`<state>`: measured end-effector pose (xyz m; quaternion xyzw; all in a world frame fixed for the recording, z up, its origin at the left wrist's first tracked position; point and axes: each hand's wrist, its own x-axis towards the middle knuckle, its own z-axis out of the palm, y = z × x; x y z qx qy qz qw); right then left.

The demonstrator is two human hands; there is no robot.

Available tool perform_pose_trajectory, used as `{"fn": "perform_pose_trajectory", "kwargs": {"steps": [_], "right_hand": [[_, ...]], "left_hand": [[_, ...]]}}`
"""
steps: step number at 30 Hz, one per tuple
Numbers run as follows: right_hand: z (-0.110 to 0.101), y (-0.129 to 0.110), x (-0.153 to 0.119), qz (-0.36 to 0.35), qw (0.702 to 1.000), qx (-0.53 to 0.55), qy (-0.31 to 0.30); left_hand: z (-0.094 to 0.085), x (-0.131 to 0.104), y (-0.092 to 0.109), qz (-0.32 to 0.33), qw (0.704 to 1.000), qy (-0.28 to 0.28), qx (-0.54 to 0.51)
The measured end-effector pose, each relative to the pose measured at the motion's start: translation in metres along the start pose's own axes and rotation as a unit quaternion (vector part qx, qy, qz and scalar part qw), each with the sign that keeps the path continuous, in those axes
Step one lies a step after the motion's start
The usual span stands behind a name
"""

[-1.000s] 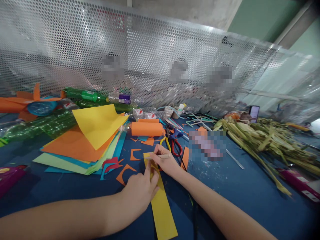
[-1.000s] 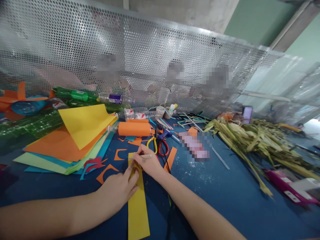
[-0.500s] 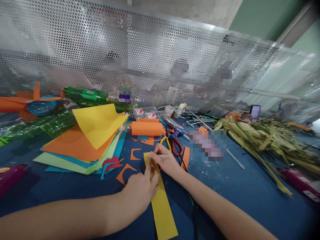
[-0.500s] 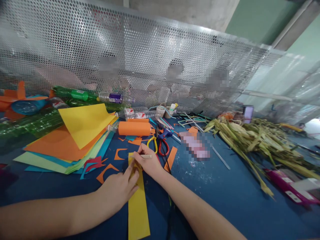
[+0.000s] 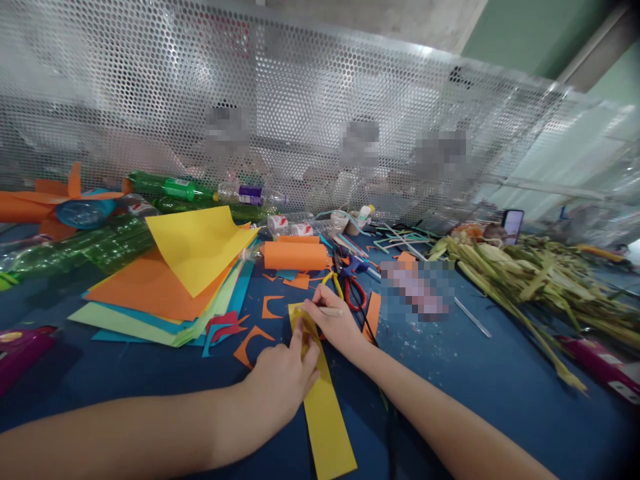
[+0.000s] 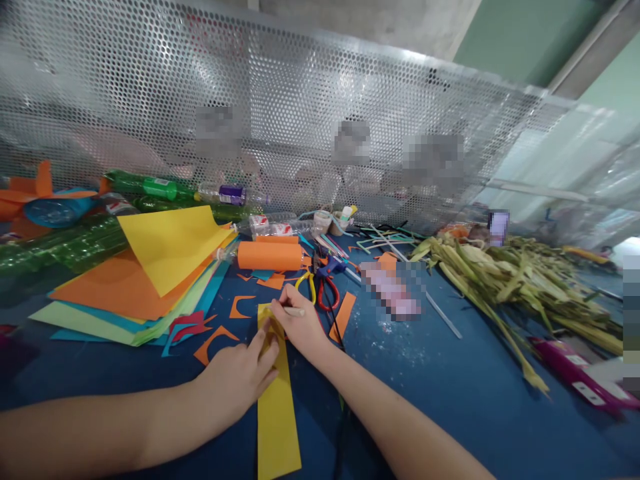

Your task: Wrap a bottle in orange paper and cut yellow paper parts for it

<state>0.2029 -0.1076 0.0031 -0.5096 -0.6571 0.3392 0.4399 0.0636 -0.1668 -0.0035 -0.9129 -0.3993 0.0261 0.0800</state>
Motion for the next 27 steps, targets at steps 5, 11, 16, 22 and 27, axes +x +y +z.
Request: {"fn": "perform_pose_trajectory", "kwargs": {"steps": [5,11,16,22,27], "right_hand": [[0.0,0.0028,0.0001,-0.009,1.0,-0.001,0.007],[-0.0008,0.0042,0.0007,-0.011,1.0,-0.011,0.024],[-0.0021,0.0051,0.0006,-0.022,0.999,-0.024,0.041],[-0.005,0.0043,0.001,-0.025,0.997,-0.05,0.046],[-0.0087,0.0032,0.0002,-0.023,0.996,-0.065,0.053]], "left_hand": [[0.0008,0.0002,-0.0007,-0.002,1.0,-0.008,-0.005],[0.0005,0.0006,-0.0009,0.011,1.0,0.004,0.01],[-0.0004,-0.0002,-0.0002,0.009,1.0,0.012,0.015],[-0.003,0.0005,-0.0001,0.018,0.999,0.012,0.025],[-0.0045,0.0003,-0.0011,0.01,1.0,0.005,0.022]]}}
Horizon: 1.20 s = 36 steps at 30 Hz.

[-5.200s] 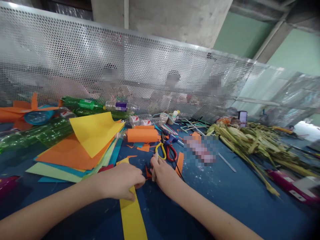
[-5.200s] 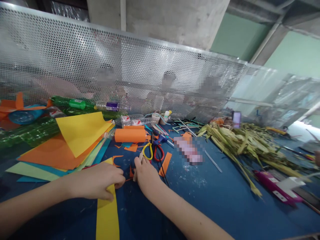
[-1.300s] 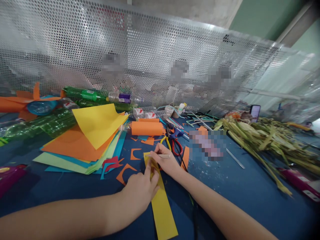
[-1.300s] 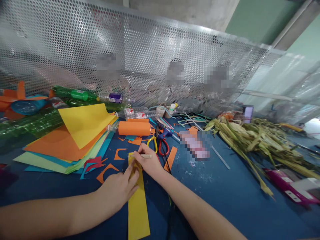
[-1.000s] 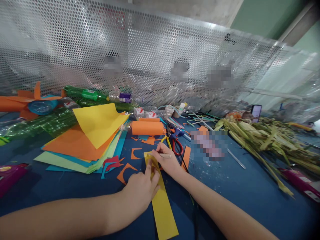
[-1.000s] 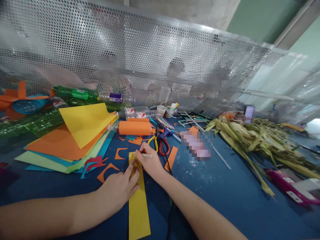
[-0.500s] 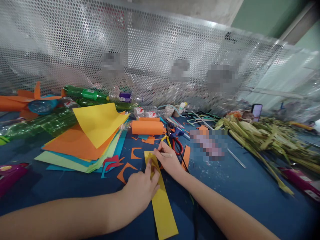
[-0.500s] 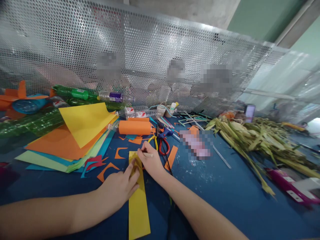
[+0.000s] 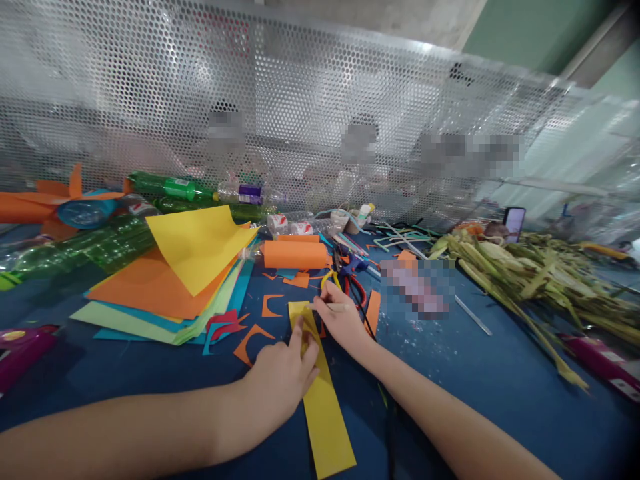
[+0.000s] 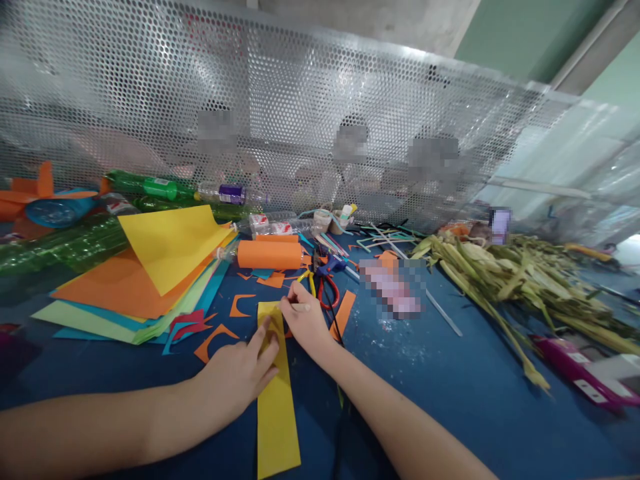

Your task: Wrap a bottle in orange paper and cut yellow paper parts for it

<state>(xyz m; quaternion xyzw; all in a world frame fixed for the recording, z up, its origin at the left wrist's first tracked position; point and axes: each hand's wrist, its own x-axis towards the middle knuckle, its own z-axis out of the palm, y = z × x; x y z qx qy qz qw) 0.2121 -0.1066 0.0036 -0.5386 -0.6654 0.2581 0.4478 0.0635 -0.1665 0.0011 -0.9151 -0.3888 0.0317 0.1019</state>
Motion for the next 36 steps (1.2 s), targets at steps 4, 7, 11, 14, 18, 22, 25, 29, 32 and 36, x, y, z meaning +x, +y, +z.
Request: {"fn": "perform_pose_trajectory", "kwargs": {"steps": [4,7,11,14,18,22,25,29,32,36], "right_hand": [[-0.003,0.0,0.0,0.006,1.0,-0.011,0.01],[-0.004,-0.001,0.0,0.011,1.0,-0.015,0.015],[-0.005,-0.004,0.0,0.012,1.0,-0.017,0.021],[-0.006,-0.005,-0.001,0.013,0.999,-0.018,0.026],[-0.006,-0.004,-0.001,0.017,0.999,-0.017,0.028],[-0.007,-0.003,-0.001,0.01,0.999,-0.024,0.032],[-0.008,-0.007,-0.002,0.014,0.998,0.003,0.059],[-0.003,-0.007,-0.002,0.026,0.988,0.15,0.019],[0.002,-0.002,-0.002,0.034,0.981,0.188,-0.038],[0.005,0.001,-0.002,0.04,0.98,0.182,-0.074]], "left_hand": [[0.005,0.0,0.0,0.008,1.0,0.005,-0.004],[0.009,0.0,0.0,0.016,1.0,0.011,0.003],[0.008,0.0,0.0,0.032,0.999,0.018,0.007],[0.006,-0.001,0.0,0.038,0.999,0.025,0.005],[0.007,-0.001,0.0,0.035,0.999,0.03,0.015],[0.006,-0.001,0.0,0.028,0.999,0.029,0.032],[0.003,-0.001,0.001,0.015,0.999,0.027,0.023],[-0.001,-0.002,0.003,0.002,0.999,0.029,0.014],[-0.003,-0.002,0.003,-0.01,1.0,0.029,0.008],[-0.004,-0.003,0.001,-0.014,0.999,0.03,0.01]]}}
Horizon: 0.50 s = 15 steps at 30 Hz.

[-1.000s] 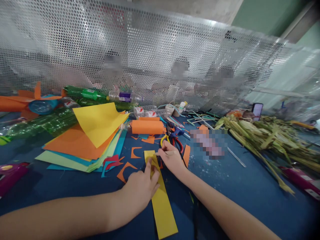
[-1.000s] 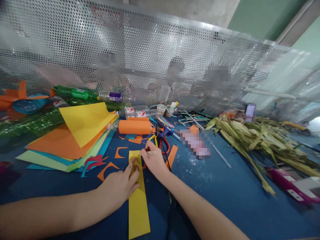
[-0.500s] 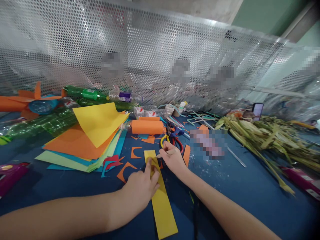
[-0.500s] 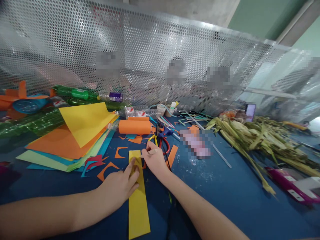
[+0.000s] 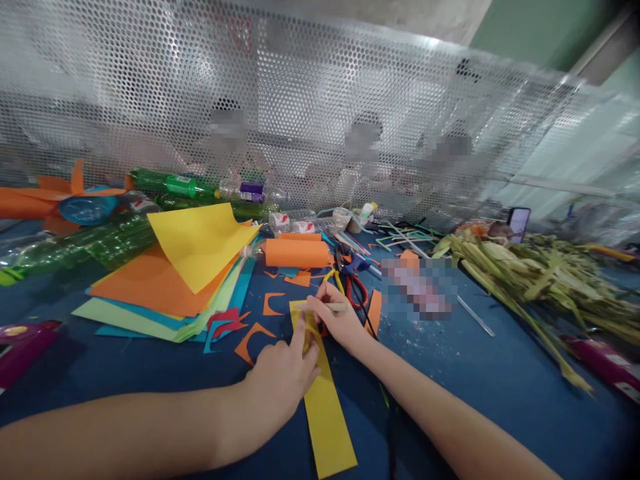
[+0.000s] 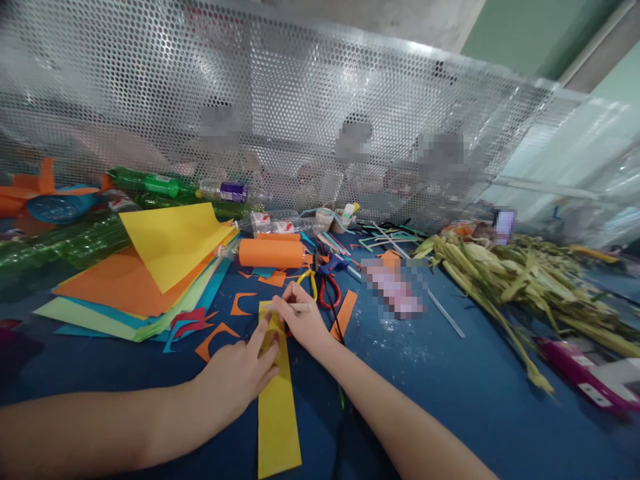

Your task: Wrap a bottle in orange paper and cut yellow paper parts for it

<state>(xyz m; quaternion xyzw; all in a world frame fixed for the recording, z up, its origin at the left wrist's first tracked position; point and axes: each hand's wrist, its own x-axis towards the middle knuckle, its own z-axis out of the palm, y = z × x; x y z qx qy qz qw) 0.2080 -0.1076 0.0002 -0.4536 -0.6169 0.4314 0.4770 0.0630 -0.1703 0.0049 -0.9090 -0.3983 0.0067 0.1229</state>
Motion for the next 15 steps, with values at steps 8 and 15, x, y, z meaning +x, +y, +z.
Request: {"fn": "perform_pose_trajectory", "kwargs": {"steps": [8,15], "right_hand": [[0.0024,-0.0063,-0.0001,0.025,0.999,-0.043,-0.007],[0.004,-0.006,-0.0003,0.024,0.998,-0.058,-0.026]], "left_hand": [[0.0048,-0.0005,0.0011,0.027,0.999,0.007,0.029],[0.0043,-0.0012,0.0018,0.016,1.0,-0.001,0.024]]}}
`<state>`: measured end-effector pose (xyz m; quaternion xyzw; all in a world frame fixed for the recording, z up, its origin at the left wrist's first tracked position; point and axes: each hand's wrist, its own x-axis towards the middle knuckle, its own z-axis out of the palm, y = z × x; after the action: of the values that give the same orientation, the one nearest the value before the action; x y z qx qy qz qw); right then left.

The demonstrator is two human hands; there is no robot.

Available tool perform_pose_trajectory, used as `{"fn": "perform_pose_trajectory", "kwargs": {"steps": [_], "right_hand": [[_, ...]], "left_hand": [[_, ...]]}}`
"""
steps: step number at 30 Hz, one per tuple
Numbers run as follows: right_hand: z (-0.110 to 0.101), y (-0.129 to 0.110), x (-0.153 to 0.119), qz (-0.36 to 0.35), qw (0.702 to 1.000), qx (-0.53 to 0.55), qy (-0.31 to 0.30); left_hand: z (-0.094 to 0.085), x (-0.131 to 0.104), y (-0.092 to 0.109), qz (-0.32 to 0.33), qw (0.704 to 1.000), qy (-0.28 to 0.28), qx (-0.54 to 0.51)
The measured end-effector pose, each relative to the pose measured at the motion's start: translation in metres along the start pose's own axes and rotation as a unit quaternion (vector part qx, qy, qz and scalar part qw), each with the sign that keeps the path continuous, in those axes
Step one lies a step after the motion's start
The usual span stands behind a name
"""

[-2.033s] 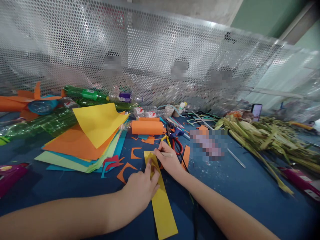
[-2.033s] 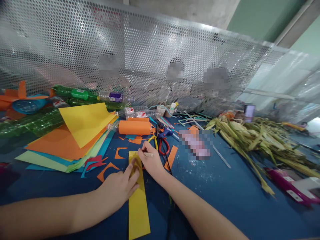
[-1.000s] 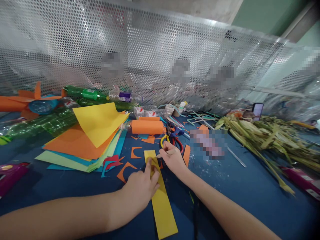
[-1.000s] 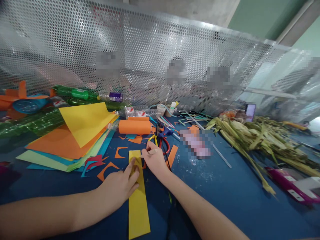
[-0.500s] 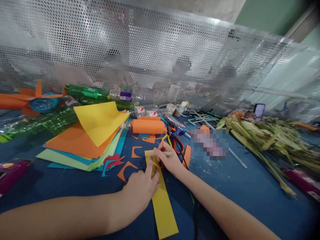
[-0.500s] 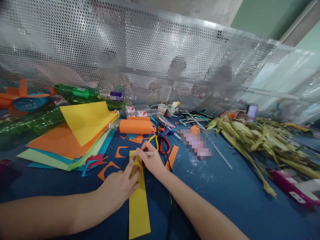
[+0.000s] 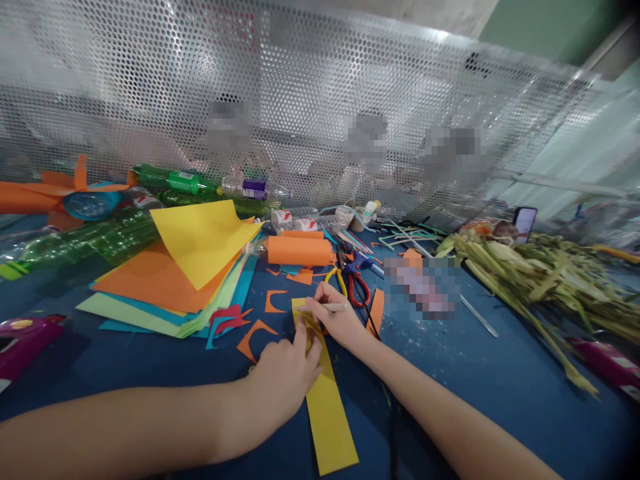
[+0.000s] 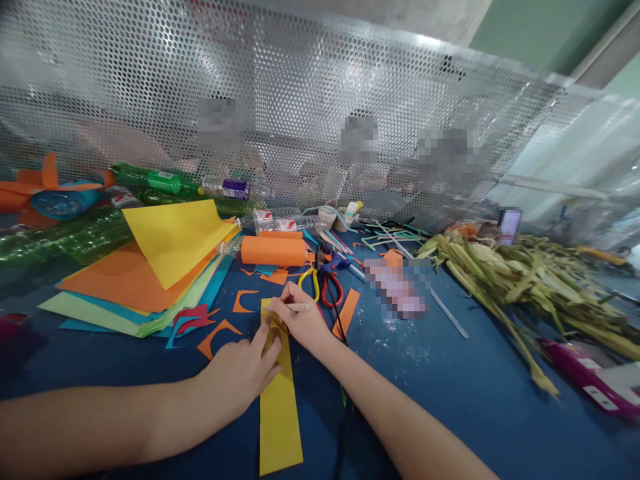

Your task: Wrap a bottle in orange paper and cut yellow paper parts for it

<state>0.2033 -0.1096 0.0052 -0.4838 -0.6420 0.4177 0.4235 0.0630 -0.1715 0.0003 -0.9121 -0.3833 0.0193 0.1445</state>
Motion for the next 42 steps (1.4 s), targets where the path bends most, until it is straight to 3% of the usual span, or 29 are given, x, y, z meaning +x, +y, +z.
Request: {"fn": "perform_pose_trajectory", "kwargs": {"steps": [14,20,24,31,42], "right_hand": [[0.001,-0.002,-0.002,0.017,0.999,0.029,-0.012],[-0.006,0.003,0.0,-0.016,0.993,0.061,0.097],[-0.012,0.009,0.002,0.002,0.989,0.034,0.141],[-0.016,0.011,0.002,-0.025,0.985,-0.01,0.173],[-0.017,0.007,0.002,-0.028,0.985,-0.066,0.157]], "left_hand": [[0.0,0.0,0.0,-0.009,1.0,-0.007,0.009],[-0.004,0.002,0.0,-0.016,1.0,-0.016,-0.005],[-0.004,0.002,-0.001,-0.011,1.0,-0.017,-0.01],[0.004,0.001,0.0,-0.008,0.999,-0.018,-0.025],[0.004,0.002,-0.001,-0.002,0.999,-0.027,-0.036]]}}
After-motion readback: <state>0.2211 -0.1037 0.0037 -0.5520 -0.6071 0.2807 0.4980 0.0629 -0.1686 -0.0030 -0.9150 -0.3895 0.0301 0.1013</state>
